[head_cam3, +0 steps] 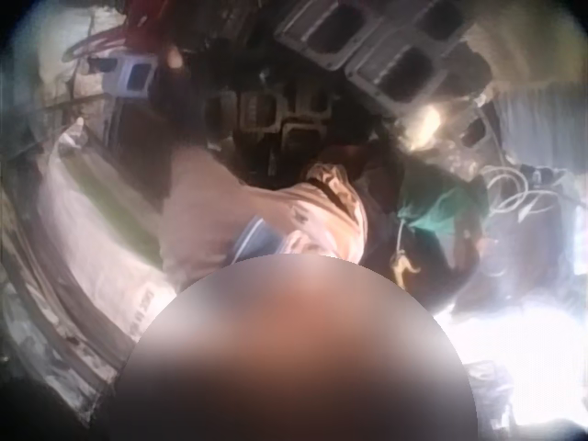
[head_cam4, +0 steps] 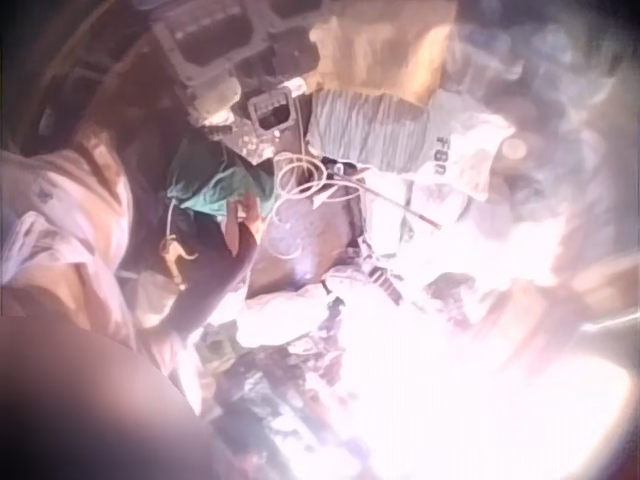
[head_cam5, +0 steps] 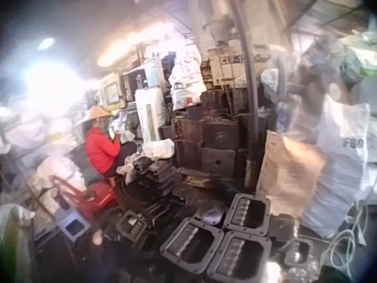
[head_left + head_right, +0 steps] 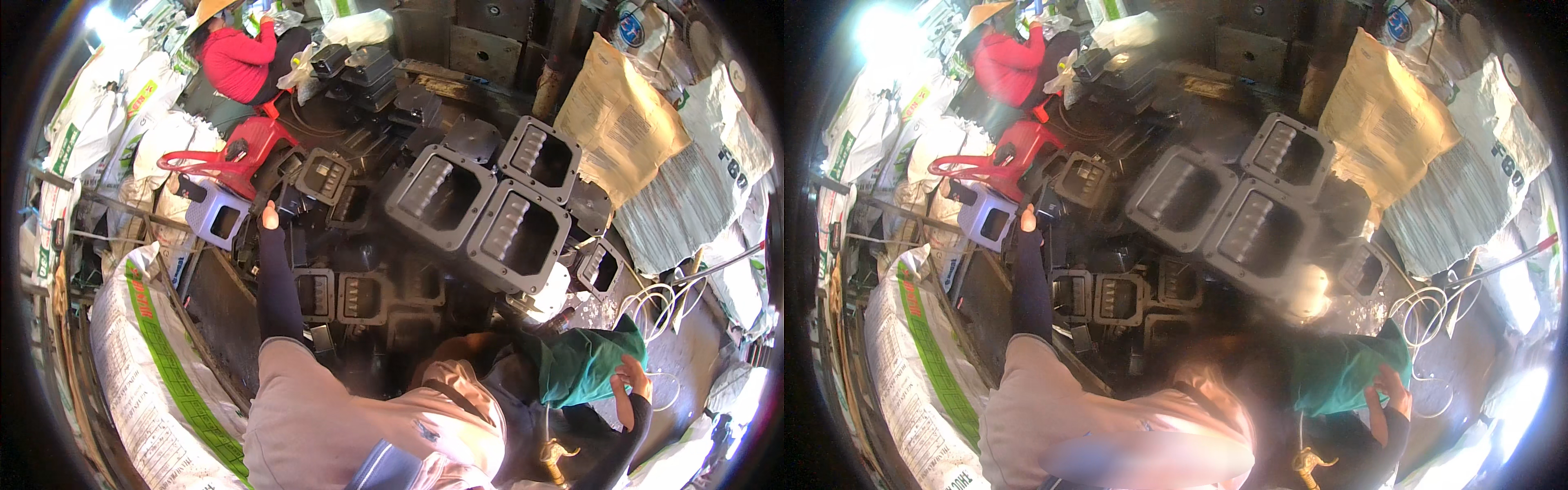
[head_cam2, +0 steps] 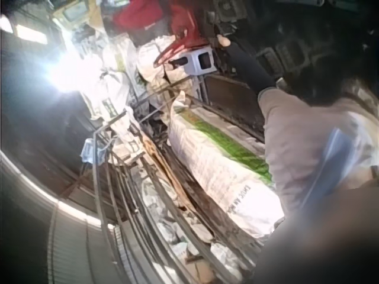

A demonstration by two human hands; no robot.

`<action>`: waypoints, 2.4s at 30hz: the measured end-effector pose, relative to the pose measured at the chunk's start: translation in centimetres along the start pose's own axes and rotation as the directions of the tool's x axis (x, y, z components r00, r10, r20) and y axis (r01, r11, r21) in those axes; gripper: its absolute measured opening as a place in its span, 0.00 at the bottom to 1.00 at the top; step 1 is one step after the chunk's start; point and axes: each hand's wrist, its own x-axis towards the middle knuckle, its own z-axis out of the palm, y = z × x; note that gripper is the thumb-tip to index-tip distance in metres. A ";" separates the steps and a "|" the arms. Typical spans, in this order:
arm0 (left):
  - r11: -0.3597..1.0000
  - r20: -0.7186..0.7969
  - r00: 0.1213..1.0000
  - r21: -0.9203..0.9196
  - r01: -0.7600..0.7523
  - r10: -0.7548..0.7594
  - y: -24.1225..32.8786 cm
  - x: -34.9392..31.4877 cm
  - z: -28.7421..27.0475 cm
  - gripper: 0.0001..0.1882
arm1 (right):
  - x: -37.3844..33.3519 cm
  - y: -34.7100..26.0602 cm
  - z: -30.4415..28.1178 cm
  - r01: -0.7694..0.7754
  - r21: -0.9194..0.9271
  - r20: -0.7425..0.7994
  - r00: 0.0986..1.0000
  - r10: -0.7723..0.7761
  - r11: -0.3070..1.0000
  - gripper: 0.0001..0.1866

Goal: The person cleans black plastic parts by spraying them with a nozzle and wiping them with a green cloth. The person handles the parts one at a time, turning them over to wipe different sides, and places cleaned parts aside.

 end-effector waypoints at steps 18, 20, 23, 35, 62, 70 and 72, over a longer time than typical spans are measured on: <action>0.310 -0.038 0.349 -0.378 -0.873 0.936 8.1 -22.8 7.7 0.14 | -2.2 2.3 -0.9 -0.294 0.089 0.069 0.955 0.288 0.952 0.25; 0.176 0.113 0.139 -0.474 -0.863 0.984 7.6 -34.5 8.4 0.15 | -2.5 2.2 -1.0 -0.240 0.073 0.046 0.970 0.238 0.968 0.24; 0.078 0.283 -0.179 -0.705 -0.705 0.942 3.5 -49.3 9.5 0.22 | -2.8 2.7 -0.7 -0.268 0.160 0.083 0.963 0.257 0.950 0.23; 0.332 0.967 0.093 0.009 -0.943 0.238 -20.5 -66.2 34.1 0.36 | -9.4 5.4 5.9 -0.192 0.139 -0.077 0.976 0.204 0.972 0.27; 0.916 0.968 0.061 0.252 -0.312 -0.245 -18.4 -68.2 40.5 0.18 | -17.2 1.8 4.2 -0.218 -0.004 -0.249 0.946 0.210 0.976 0.32; 0.928 0.885 -0.325 0.368 0.050 -0.333 -18.2 -80.0 40.1 0.20 | -12.7 3.0 -3.3 -0.358 0.068 -0.519 0.785 0.339 0.931 0.26; 0.955 0.911 -0.292 0.292 -0.045 -0.292 -19.3 -83.3 39.1 0.19 | -10.0 4.1 -3.8 -0.454 0.124 -0.564 0.700 0.439 0.882 0.22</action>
